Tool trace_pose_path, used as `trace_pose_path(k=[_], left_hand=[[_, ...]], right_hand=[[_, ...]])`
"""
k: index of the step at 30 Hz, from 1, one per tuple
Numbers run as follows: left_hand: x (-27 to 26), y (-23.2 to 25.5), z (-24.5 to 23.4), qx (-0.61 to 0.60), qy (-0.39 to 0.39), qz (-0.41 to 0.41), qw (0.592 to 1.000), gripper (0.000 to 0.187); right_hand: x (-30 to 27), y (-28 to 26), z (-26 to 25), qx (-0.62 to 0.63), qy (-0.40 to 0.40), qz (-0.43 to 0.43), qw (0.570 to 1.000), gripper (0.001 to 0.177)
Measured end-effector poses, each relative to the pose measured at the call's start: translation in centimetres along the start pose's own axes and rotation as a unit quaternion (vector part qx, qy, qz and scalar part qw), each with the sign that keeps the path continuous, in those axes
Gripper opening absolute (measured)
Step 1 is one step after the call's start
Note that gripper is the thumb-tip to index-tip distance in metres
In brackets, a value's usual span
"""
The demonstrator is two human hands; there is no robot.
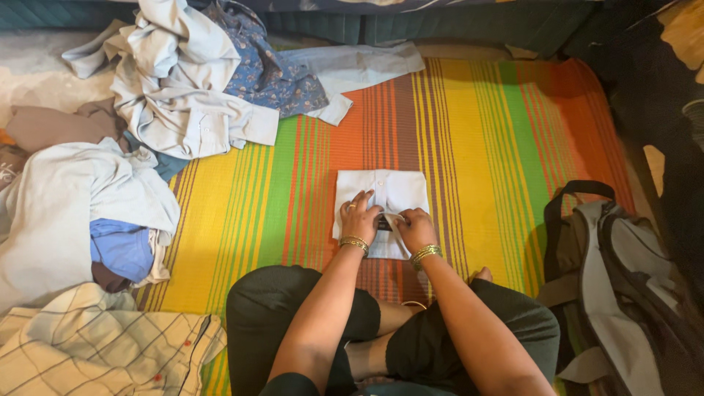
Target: The person folds a shirt by hand on a mat on the floor and places it into a backpack.
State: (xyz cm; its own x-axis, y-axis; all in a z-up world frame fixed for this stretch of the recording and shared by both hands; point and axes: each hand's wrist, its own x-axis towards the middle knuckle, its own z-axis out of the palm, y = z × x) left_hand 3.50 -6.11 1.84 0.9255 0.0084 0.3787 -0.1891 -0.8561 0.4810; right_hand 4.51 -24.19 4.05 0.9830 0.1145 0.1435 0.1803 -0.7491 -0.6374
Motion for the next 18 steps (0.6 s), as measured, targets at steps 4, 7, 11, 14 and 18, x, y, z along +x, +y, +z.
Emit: trace_pose_path(k=[4,7,11,14,18], left_hand=[[0.1,0.1,0.1,0.022,-0.013,-0.005,1.000,0.018],[0.2,0.6,-0.5,0.015,-0.029,-0.018,0.999,0.015],[0.4,1.7,-1.9,-0.014,-0.051,-0.012,0.999,0.019],[0.3,2.3,-2.4,-0.020,-0.058,-0.013,0.998,0.022],[0.2,2.2,-2.2,-0.037,-0.051,-0.029,0.998,0.018]], right_hand=[[0.1,0.3,-0.1,-0.010,-0.012,0.059,0.998,0.024],[0.2,0.5,0.1,0.031,-0.035,0.138,0.989,0.028],[0.3,0.7,0.4,0.046,-0.045,0.177,0.982,0.029],[0.4,1.0,0.8,0.075,-0.044,0.191,0.978,0.028],[0.8,2.3,1.6,0.124,-0.038,0.203,0.971,0.028]])
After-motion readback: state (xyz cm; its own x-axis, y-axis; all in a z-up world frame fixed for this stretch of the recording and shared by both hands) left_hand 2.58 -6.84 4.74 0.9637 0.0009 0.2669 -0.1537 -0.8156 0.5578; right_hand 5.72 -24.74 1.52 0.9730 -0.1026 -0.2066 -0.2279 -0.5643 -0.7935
